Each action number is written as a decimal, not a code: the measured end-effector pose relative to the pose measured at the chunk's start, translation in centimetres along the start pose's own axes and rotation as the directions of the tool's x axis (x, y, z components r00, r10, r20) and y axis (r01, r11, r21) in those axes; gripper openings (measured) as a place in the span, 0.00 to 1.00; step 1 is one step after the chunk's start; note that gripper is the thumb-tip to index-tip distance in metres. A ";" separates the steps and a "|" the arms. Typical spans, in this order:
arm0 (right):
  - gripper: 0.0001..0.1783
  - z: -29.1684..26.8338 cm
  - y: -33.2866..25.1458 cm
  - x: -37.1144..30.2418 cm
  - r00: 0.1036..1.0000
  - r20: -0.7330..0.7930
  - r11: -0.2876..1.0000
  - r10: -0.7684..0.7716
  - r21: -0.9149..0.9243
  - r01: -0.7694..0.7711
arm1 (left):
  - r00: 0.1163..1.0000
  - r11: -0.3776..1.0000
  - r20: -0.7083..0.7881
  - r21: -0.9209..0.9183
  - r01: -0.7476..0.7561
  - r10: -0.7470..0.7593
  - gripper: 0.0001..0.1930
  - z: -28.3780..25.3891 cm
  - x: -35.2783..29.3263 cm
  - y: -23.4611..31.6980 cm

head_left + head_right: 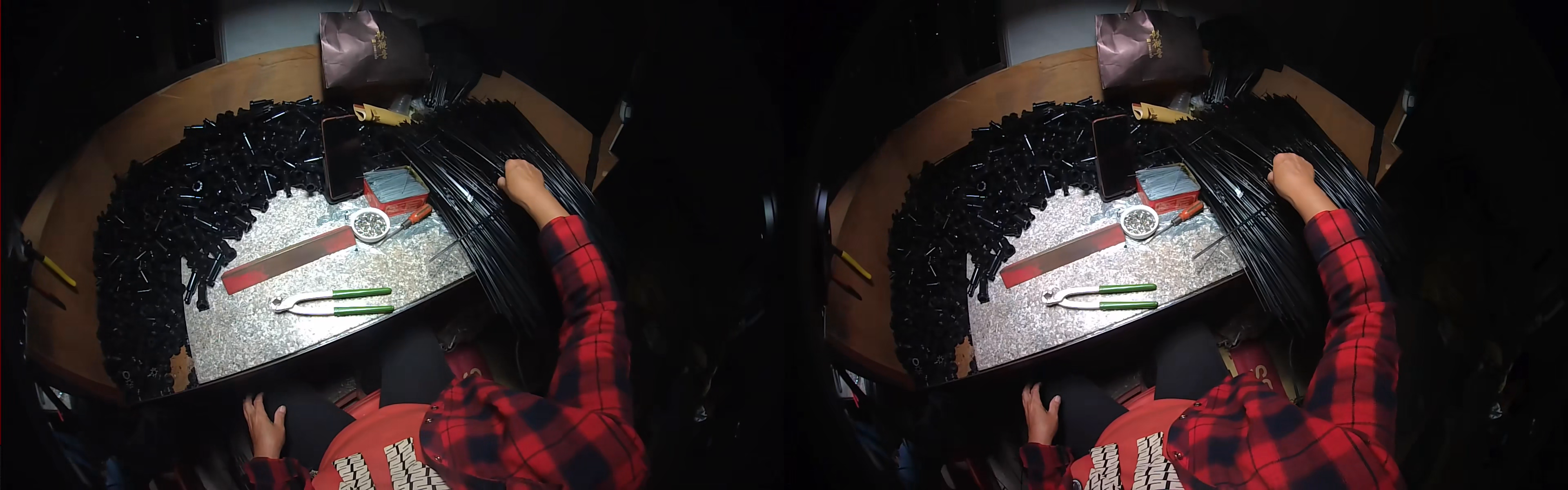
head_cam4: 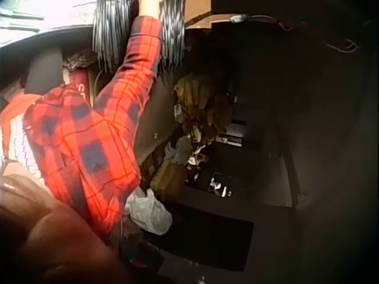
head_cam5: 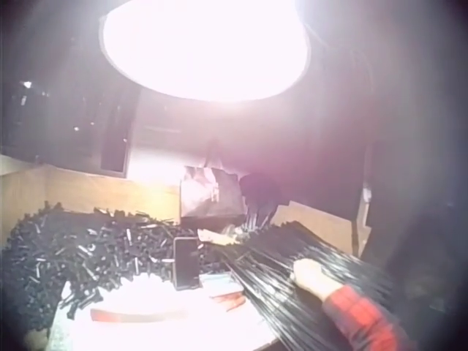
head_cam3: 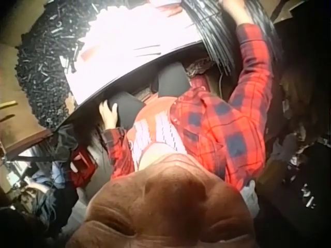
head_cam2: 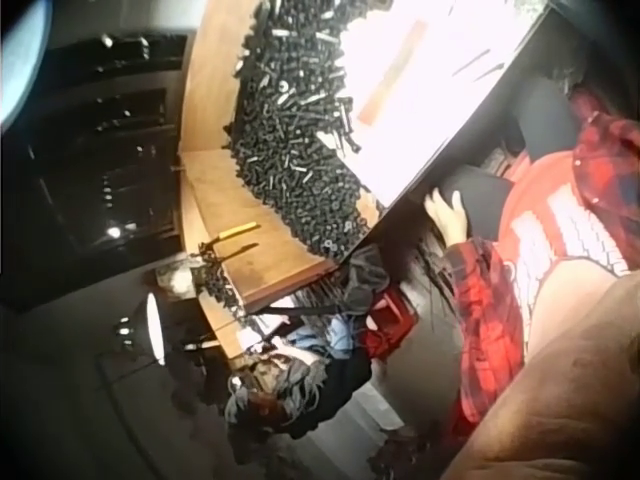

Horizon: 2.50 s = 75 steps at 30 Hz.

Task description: Assembling bundles of black cables into connectors using pliers at a workbench.

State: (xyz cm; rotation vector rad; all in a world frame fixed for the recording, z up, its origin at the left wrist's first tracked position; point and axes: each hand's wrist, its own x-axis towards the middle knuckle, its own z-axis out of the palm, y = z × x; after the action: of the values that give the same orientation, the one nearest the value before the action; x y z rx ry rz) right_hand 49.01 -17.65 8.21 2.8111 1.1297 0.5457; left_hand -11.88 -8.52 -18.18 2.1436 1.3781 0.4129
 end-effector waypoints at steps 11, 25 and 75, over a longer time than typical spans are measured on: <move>0.18 -1.0 0.6 -0.8 0.999 0.039 0.994 -0.002 0.111 -0.002 | 1.000 1.000 0.016 0.016 -0.004 0.004 0.29 -0.2 -0.1 0.9; 0.18 -3.7 2.8 0.9 0.984 -0.176 0.989 0.004 0.144 0.021 | 0.997 0.999 0.064 0.030 -0.038 0.036 0.29 -0.5 -0.3 1.4; 0.15 -10.7 3.3 2.6 0.985 -0.171 1.000 -0.004 0.013 0.006 | 0.988 0.995 0.135 0.047 -0.083 0.076 0.29 -0.8 -0.9 1.6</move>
State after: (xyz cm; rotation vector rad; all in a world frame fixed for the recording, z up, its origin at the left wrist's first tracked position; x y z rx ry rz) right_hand 49.19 -19.05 19.66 2.8169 1.1713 0.7953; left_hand -11.47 -9.64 -16.54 2.2311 1.2456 0.2614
